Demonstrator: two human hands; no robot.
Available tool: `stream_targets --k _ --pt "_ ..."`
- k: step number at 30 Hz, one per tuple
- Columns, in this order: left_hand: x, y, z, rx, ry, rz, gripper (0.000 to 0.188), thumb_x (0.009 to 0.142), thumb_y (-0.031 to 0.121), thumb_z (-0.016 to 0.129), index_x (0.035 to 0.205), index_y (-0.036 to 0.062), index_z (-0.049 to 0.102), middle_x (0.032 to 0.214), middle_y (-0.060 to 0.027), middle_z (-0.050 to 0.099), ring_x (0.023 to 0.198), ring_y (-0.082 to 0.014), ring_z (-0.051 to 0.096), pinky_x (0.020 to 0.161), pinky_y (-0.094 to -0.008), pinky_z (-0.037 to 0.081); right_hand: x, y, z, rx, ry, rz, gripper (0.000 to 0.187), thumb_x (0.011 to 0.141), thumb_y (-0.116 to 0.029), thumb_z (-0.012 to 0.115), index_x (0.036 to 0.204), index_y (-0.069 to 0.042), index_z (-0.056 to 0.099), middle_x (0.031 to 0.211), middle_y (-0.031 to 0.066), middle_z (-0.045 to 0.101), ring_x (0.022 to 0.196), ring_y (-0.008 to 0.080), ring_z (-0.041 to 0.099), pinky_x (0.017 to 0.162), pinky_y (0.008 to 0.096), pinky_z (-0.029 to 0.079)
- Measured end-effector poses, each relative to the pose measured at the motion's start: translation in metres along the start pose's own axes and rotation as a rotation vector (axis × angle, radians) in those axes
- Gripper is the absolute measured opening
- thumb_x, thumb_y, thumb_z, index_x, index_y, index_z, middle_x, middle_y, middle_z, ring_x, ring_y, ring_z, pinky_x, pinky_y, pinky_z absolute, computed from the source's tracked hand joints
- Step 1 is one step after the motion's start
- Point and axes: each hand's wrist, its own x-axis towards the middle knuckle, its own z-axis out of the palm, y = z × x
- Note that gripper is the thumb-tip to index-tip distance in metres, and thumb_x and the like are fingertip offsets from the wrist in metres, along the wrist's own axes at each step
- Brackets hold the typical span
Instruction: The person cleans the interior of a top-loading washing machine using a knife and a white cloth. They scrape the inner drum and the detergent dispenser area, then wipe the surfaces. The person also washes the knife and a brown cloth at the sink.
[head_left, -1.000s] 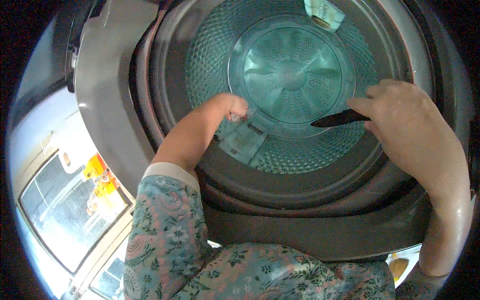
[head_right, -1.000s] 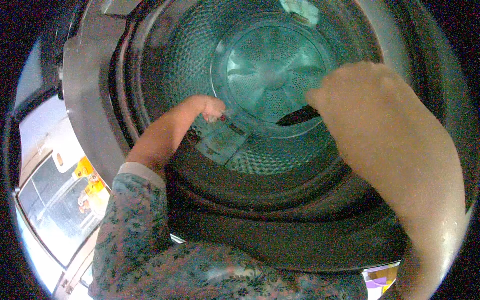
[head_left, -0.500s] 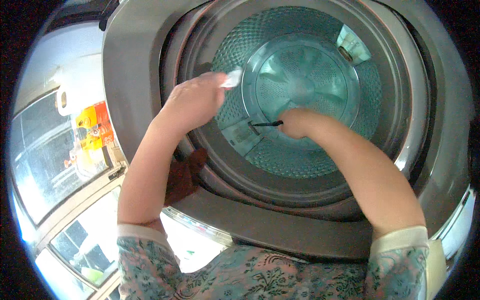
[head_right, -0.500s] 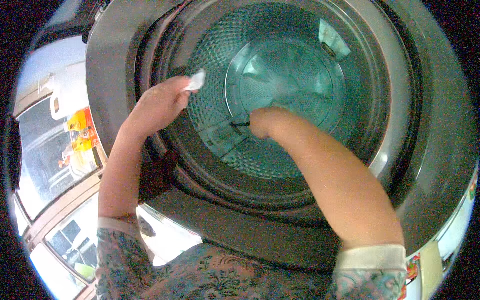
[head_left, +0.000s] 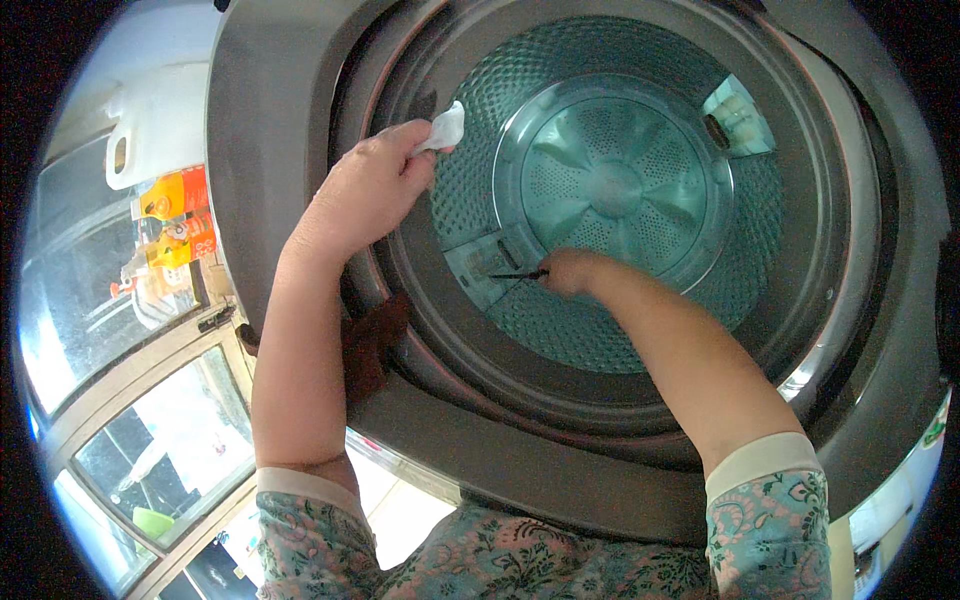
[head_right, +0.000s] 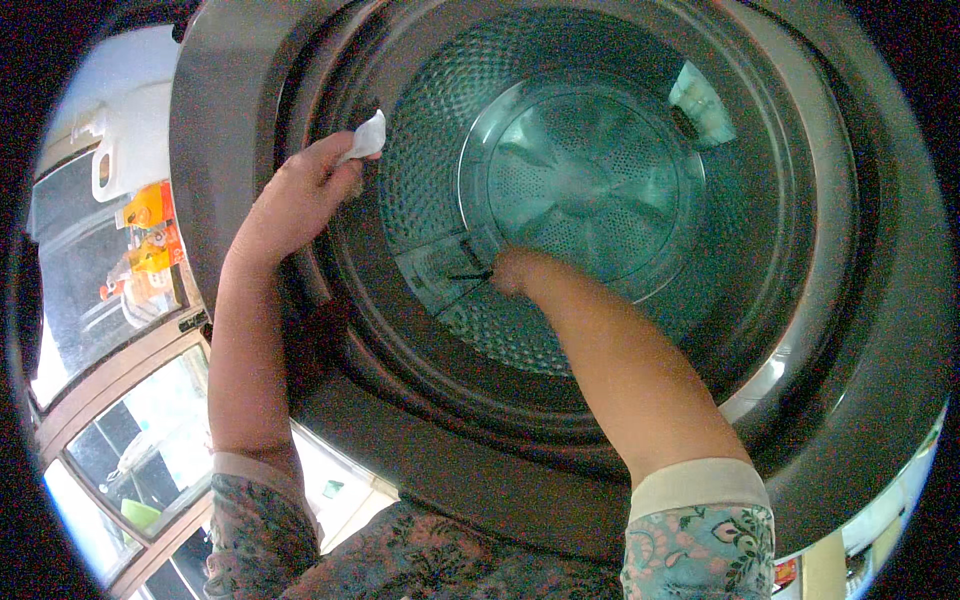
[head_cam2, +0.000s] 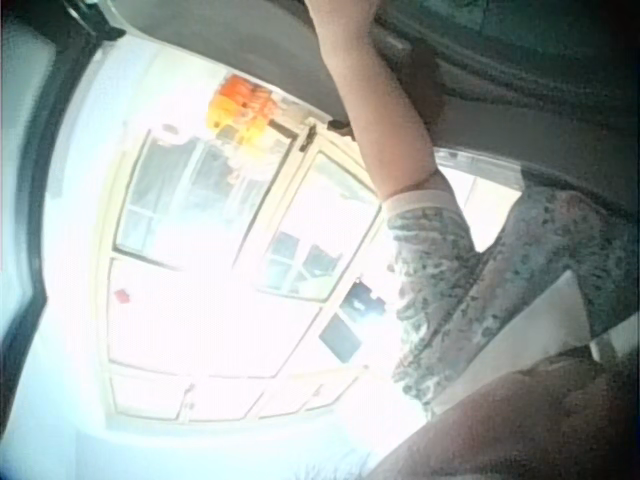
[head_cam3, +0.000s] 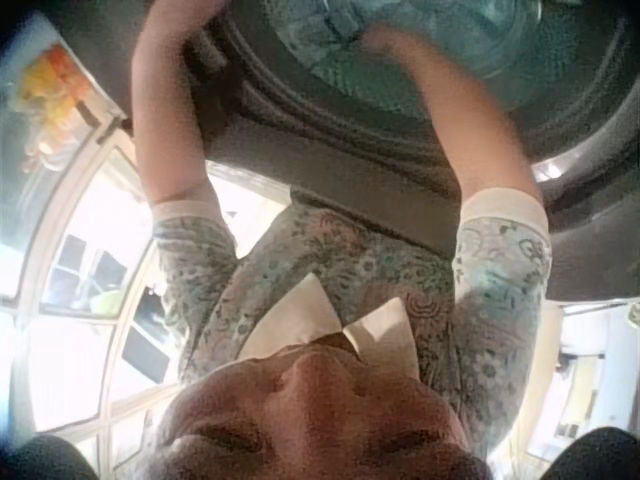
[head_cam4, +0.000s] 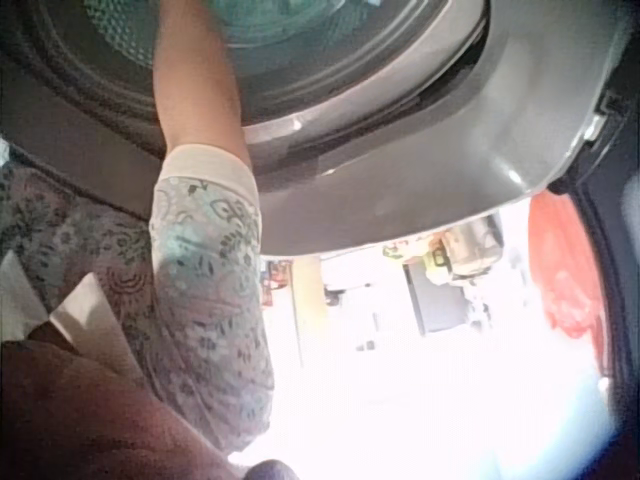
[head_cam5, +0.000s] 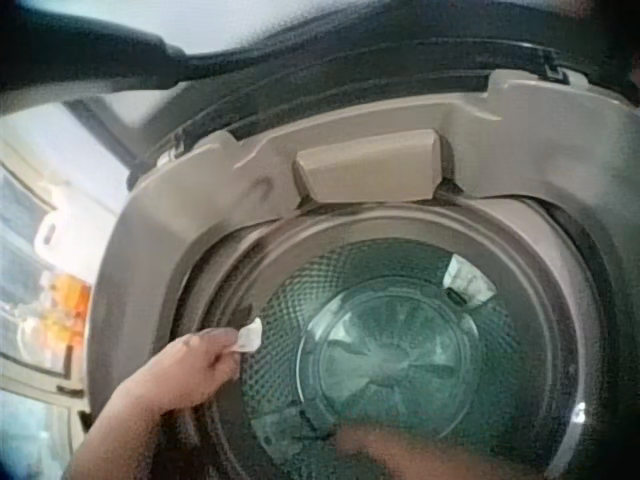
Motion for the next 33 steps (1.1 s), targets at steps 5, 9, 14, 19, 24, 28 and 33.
stream_targets --k 5,9,14,19,24,28,33 --pt "0.002 0.000 -0.011 0.017 -0.057 -0.087 0.031 0.088 0.022 0.051 0.114 0.0036 0.053 0.093 -0.0185 0.063 0.090 -0.0299 0.062 0.080 -0.0361 0.046 -0.005 -0.003 -0.004 0.146 0.005 0.067 0.032 0.087 -0.027 0.046 0.108 -0.007 0.060 0.099 0.0175 0.063 0.091 0.0347 0.060 0.079 0.0462 0.045" --pt "0.002 -0.013 -0.010 0.007 -0.050 -0.037 0.030 0.088 0.022 0.051 0.112 0.0036 0.053 0.089 -0.0187 0.063 0.087 -0.0314 0.062 0.078 -0.0368 0.046 -0.006 -0.006 -0.006 0.148 -0.018 0.020 0.033 0.087 -0.028 0.046 0.106 -0.006 0.061 0.099 0.0185 0.062 0.091 0.0354 0.060 0.079 0.0465 0.045" --pt "0.006 -0.014 -0.009 -0.012 -0.007 0.006 0.030 0.088 0.023 0.049 0.111 0.0036 0.054 0.089 -0.0197 0.062 0.087 -0.0324 0.062 0.078 -0.0368 0.046 0.009 0.001 0.033 0.205 0.108 0.023 0.036 0.088 -0.029 0.046 0.106 -0.002 0.060 0.099 0.0199 0.063 0.091 0.0362 0.060 0.080 0.0448 0.045" --pt "0.008 -0.011 -0.012 0.006 -0.058 -0.037 0.031 0.088 0.022 0.050 0.112 0.0033 0.054 0.094 -0.0204 0.062 0.093 -0.0324 0.061 0.081 -0.0365 0.045 -0.001 -0.011 0.042 0.472 0.019 0.047 0.036 0.090 -0.031 0.044 0.104 -0.001 0.058 0.079 0.0167 0.057 0.072 0.0300 0.054 0.065 0.0436 0.043" --pt "0.008 -0.011 -0.009 0.034 -0.034 -0.023 0.031 0.088 0.021 0.051 0.113 0.0028 0.054 0.099 -0.0212 0.062 0.097 -0.0333 0.060 0.084 -0.0368 0.044 0.004 -0.050 0.070 1.095 0.049 0.337 0.033 0.092 -0.031 0.042 0.101 -0.002 0.055 0.064 0.0110 0.048 0.056 0.0238 0.043 0.052 0.0408 0.039" --pt "0.006 -0.010 -0.009 0.048 -0.037 -0.002 0.032 0.087 0.022 0.052 0.113 0.0024 0.053 0.100 -0.0221 0.061 0.098 -0.0340 0.059 0.084 -0.0378 0.045 0.017 -0.019 0.081 0.798 0.106 0.221 0.033 0.091 -0.028 0.043 0.101 0.000 0.057 0.075 0.0169 0.058 0.065 0.0308 0.054 0.058 0.0453 0.042" --pt "0.005 -0.005 -0.010 0.071 -0.057 -0.039 0.034 0.087 0.023 0.052 0.114 0.0014 0.053 0.099 -0.0219 0.062 0.097 -0.0341 0.060 0.084 -0.0379 0.045 -0.017 -0.005 0.016 0.234 0.025 0.083 0.034 0.089 -0.025 0.043 0.102 0.001 0.060 0.104 0.0223 0.060 0.094 0.0388 0.058 0.079 0.0462 0.046"
